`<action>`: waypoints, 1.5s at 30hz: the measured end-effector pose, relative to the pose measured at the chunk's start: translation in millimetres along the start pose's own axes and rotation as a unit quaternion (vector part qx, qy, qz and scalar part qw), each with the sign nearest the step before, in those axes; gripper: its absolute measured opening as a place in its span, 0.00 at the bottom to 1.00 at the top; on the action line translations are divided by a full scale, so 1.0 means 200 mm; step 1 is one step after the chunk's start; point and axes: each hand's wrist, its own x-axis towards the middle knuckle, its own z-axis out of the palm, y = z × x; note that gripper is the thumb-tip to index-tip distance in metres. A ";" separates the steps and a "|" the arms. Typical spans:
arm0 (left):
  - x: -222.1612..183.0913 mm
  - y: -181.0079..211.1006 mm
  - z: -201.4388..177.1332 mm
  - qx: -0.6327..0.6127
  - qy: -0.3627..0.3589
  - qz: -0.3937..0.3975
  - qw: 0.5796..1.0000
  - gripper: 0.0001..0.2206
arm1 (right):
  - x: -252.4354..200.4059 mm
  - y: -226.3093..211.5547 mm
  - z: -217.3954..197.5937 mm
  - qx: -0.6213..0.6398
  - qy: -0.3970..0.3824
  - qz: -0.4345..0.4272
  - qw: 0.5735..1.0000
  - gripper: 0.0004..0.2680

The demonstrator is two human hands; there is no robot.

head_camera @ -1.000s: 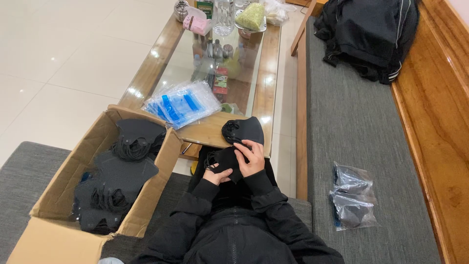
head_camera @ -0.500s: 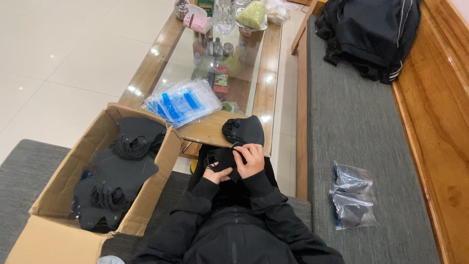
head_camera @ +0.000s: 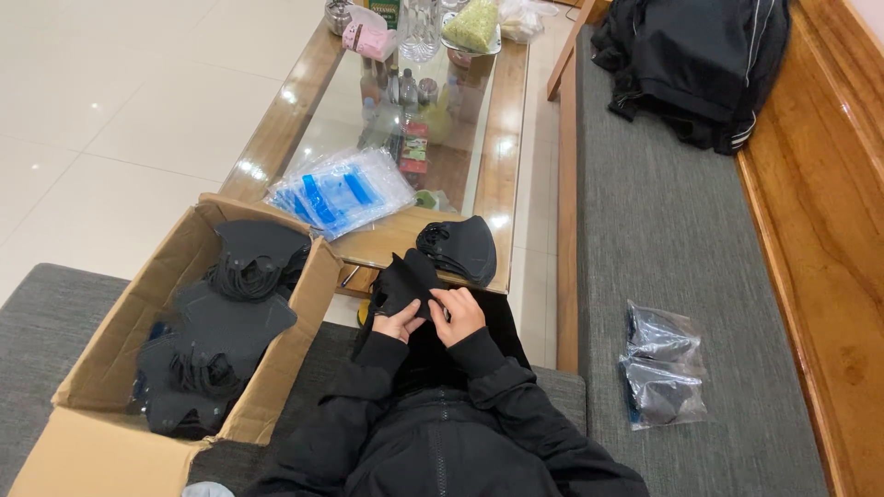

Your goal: Inspecting and sorting black face masks from a cardboard box

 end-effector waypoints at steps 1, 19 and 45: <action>-0.07 0.06 0.05 0.000 0.000 0.000 1.000 0.14 | 0.00 0.00 0.00 0.000 0.000 0.001 1.000 0.06; 0.00 0.01 -0.01 0.032 0.048 -0.037 0.998 0.48 | 0.13 0.34 0.05 0.302 0.117 0.294 0.899 0.05; -0.04 0.02 0.01 0.028 0.031 -0.029 0.999 0.49 | 0.22 0.40 -0.10 0.011 -0.011 0.457 0.889 0.16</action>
